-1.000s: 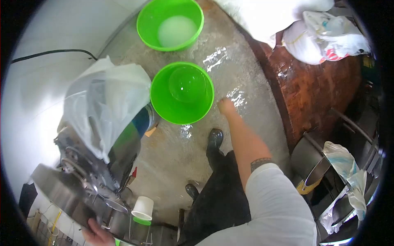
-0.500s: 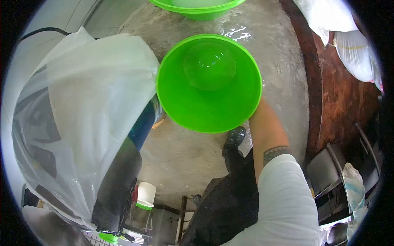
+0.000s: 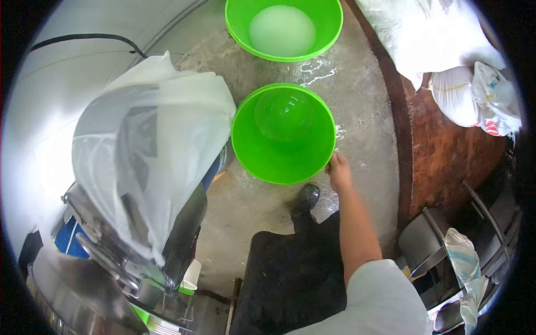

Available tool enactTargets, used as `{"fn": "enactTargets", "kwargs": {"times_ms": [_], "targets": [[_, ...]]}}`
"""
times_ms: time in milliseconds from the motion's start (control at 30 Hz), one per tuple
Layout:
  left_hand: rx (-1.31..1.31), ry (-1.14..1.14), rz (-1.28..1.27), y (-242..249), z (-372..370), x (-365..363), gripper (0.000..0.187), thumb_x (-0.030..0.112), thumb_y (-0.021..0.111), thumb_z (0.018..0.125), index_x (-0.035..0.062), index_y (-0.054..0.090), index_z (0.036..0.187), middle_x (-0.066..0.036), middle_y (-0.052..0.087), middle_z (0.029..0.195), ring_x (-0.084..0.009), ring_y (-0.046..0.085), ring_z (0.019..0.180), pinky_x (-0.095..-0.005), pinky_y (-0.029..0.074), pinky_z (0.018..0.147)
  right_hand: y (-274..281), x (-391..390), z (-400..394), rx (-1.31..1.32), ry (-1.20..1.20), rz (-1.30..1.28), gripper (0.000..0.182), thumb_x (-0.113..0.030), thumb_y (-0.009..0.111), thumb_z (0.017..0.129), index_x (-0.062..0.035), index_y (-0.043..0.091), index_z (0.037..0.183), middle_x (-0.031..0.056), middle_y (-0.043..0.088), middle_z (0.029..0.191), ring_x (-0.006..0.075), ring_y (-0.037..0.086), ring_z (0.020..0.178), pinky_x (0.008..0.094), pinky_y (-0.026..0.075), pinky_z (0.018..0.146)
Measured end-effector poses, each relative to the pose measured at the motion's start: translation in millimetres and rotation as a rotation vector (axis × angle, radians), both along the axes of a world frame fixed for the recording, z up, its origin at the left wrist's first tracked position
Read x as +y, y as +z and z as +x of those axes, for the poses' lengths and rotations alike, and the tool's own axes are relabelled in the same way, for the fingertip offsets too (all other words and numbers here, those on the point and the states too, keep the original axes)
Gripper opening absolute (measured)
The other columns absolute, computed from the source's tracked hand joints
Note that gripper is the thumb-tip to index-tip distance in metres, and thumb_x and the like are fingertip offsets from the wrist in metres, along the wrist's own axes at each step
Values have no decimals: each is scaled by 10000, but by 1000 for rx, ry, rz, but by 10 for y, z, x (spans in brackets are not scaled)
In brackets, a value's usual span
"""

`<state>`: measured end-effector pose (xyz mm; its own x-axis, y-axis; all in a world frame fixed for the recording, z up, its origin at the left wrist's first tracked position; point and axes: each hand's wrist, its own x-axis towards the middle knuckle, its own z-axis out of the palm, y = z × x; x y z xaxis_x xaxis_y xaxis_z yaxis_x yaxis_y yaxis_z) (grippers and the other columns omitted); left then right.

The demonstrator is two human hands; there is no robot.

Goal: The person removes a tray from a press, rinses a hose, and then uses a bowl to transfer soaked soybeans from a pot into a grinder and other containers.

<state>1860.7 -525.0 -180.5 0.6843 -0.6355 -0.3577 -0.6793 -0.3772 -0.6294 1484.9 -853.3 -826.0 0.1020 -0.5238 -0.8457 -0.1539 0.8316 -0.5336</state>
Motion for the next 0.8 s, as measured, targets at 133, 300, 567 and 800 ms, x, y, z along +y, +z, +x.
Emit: {"fn": "enactTargets", "kwargs": {"times_ms": [133, 300, 567, 800], "targets": [[292, -7, -705, -378, -58, -677, 258, 129, 676, 1007, -129, 683, 1001, -226, 717, 827, -302, 694, 660, -394, 520, 541, 434, 123, 2, -84, -138, 141, 614, -517, 507, 1065, 58, 686, 1187, 53, 656, 862, 165, 587, 726, 341, 464, 657], [397, 164, -747, -395, -118, -867, 284, 156, 568, 1047, -89, 635, 1173, -225, 709, 1028, -322, 677, 872, -423, 531, 804, 735, 175, 702, 352, 377, -81, 568, -453, 654, 946, 45, 708, 1213, 274, 732, 1147, 440, 701, 1057, 489, 525, 898], [529, 162, -740, -337, -147, -1203, 200, 59, 574, 982, -110, 616, 1080, -288, 635, 953, -480, 612, 771, -508, 483, 685, 533, -41, 113, 447, -37, 42, 284, -319, 624, 942, -44, 680, 980, 116, 639, 784, 223, 607, 655, 393, 445, 531], [487, 17, -716, -377, -119, -1106, 235, 19, 594, 962, -115, 586, 1154, -277, 633, 944, -472, 599, 769, -499, 486, 687, 1068, -849, 573, -57, -664, 144, 815, -776, 622, 882, -21, 622, 1188, 27, 516, 753, 123, 389, 546, 305, 313, 473]]}}
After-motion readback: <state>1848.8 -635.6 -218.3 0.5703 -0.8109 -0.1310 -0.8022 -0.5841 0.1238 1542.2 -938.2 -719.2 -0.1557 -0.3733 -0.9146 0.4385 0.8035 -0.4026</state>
